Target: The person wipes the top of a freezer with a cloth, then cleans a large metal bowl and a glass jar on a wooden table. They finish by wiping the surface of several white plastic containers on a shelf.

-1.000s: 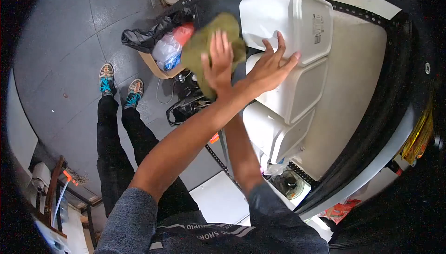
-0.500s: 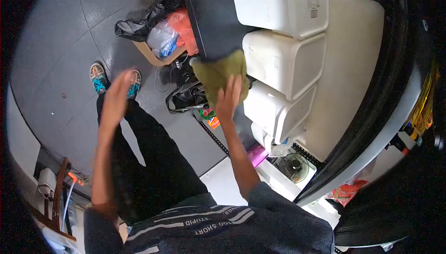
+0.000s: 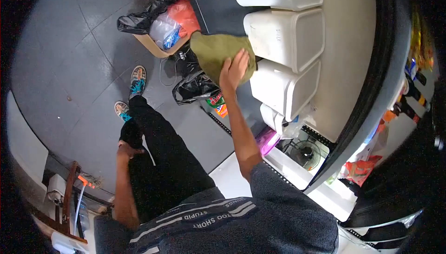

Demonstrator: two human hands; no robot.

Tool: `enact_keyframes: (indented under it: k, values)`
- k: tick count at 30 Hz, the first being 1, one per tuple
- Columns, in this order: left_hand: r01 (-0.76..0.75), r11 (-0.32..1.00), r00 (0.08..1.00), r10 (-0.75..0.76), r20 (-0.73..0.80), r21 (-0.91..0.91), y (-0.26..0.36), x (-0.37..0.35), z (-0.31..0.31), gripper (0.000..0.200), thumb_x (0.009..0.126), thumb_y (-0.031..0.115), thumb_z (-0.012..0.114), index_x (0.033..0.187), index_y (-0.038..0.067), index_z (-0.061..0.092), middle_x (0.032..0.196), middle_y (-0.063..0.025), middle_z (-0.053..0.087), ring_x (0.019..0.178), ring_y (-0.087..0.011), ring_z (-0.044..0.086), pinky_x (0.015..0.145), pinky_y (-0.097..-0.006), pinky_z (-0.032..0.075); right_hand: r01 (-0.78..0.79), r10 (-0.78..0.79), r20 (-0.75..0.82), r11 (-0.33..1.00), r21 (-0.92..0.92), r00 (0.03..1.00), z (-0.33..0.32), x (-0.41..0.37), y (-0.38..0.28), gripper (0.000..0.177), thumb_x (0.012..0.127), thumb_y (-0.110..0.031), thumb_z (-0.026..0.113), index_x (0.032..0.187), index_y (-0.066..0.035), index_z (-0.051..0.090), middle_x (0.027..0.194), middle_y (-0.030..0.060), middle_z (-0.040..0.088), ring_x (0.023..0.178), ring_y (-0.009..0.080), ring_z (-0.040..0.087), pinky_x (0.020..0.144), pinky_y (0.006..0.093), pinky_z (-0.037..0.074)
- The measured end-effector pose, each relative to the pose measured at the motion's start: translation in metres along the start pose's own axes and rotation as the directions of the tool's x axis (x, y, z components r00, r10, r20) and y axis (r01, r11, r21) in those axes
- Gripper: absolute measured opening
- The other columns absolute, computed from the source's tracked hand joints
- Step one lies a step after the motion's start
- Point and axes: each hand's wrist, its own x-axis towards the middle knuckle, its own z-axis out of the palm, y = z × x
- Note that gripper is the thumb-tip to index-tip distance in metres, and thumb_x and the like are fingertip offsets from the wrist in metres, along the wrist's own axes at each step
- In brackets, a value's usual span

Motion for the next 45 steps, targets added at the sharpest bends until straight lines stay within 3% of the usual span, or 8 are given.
enact_keyframes:
  k: [2, 7, 10, 13, 22, 30, 38, 45]
  values:
    - [0.317, 0.933, 0.944, -0.327, 0.036, 0.169, 0.051, -0.061, -0.038, 0.106, 0.059, 0.054, 0.077, 0.125, -0.012, 0.027, 0.116, -0.0249, 0.054, 0.107, -0.0297, 0.056, 0.089, -0.0367, 0.046, -0.135, 0.134, -0.024, 0.99, -0.031, 0.991, -0.006, -0.035, 0.012, 0.057, 0.086, -0.018, 0.043, 0.137, 0.001, 0.027, 0.141, 0.0225, 0.027, 0.13, 0.0394, 0.026, 0.107, 0.0477, 0.019]
    - [0.244, 0.958, 0.967, -0.229, -0.109, 0.151, -0.051, -0.017, 0.052, 0.099, 0.059, 0.054, 0.076, 0.12, -0.011, 0.032, 0.114, -0.0246, 0.056, 0.103, -0.03, 0.059, 0.085, -0.0366, 0.049, 0.027, -0.036, -0.078, 0.993, -0.115, 0.996, 0.008, -0.035, 0.027, 0.055, 0.085, -0.019, 0.044, 0.135, 0.002, 0.031, 0.141, 0.0222, 0.028, 0.127, 0.0396, 0.029, 0.106, 0.0465, 0.022]
    - [-0.032, 0.992, 0.991, 0.047, -0.125, 0.122, -0.122, 0.019, 0.106, 0.095, 0.062, 0.053, 0.075, 0.119, -0.01, 0.033, 0.11, -0.0232, 0.059, 0.101, -0.031, 0.059, 0.084, -0.037, 0.05, 0.143, -0.147, -0.065, 0.987, -0.07, 0.987, 0.007, 0.01, -0.002, 0.055, 0.086, -0.02, 0.044, 0.134, 0.003, 0.031, 0.142, 0.0219, 0.027, 0.126, 0.0391, 0.03, 0.105, 0.0473, 0.022]
    - [0.069, 0.985, 0.994, -0.055, -0.094, 0.156, -0.095, -0.007, 0.111, 0.093, 0.064, 0.053, 0.073, 0.12, -0.009, 0.033, 0.108, -0.0225, 0.06, 0.1, -0.0312, 0.06, 0.084, -0.0363, 0.05, 0.19, -0.192, -0.035, 0.98, -0.057, 0.981, 0.014, 0.028, -0.01, 0.056, 0.088, -0.022, 0.042, 0.136, 0.003, 0.027, 0.143, 0.022, 0.024, 0.13, 0.0387, 0.026, 0.106, 0.0469, 0.02]
    - [0.064, 0.971, 0.978, -0.015, -0.206, 0.231, -0.161, 0.062, 0.246, 0.092, 0.068, 0.055, 0.07, 0.117, -0.014, 0.034, 0.107, -0.0247, 0.059, 0.097, -0.0297, 0.061, 0.082, -0.035, 0.051, -0.099, 0.098, 0.067, 0.995, 0.021, 0.993, -0.044, -0.175, 0.083, 0.056, 0.089, -0.018, 0.04, 0.138, 0.002, 0.022, 0.145, 0.0219, 0.019, 0.134, 0.0373, 0.018, 0.109, 0.0447, 0.015]
    - [0.226, 0.909, 0.958, -0.143, -0.247, 0.351, -0.022, -0.06, 0.188, 0.094, 0.068, 0.057, 0.068, 0.116, -0.016, 0.035, 0.101, -0.0233, 0.061, 0.095, -0.0288, 0.062, 0.076, -0.0352, 0.053, -0.099, 0.098, 0.061, 0.995, 0.006, 0.993, -0.059, -0.194, 0.16, 0.054, 0.088, -0.014, 0.041, 0.135, 0.005, 0.024, 0.142, 0.0259, 0.023, 0.13, 0.0405, 0.024, 0.107, 0.046, 0.019]
    - [0.19, 0.901, 0.964, -0.095, -0.25, 0.39, -0.035, -0.049, 0.225, 0.096, 0.068, 0.058, 0.068, 0.119, -0.015, 0.033, 0.104, -0.0245, 0.059, 0.092, -0.0312, 0.062, 0.073, -0.039, 0.054, -0.189, 0.181, -0.22, 0.982, -0.018, 0.959, -0.042, -0.168, 0.167, 0.052, 0.085, -0.01, 0.039, 0.13, 0.013, 0.028, 0.135, 0.0326, 0.028, 0.124, 0.0447, 0.03, 0.103, 0.0456, 0.024]
    - [0.241, 0.881, 0.942, -0.112, -0.316, 0.408, -0.007, -0.063, 0.239, 0.098, 0.068, 0.058, 0.067, 0.121, -0.015, 0.031, 0.104, -0.0256, 0.057, 0.092, -0.0337, 0.062, 0.071, -0.0437, 0.054, -0.231, 0.244, -0.189, 0.969, 0.089, 0.951, -0.049, -0.132, 0.171, 0.052, 0.086, -0.012, 0.039, 0.129, 0.014, 0.028, 0.135, 0.0332, 0.028, 0.123, 0.0458, 0.031, 0.102, 0.0463, 0.027]
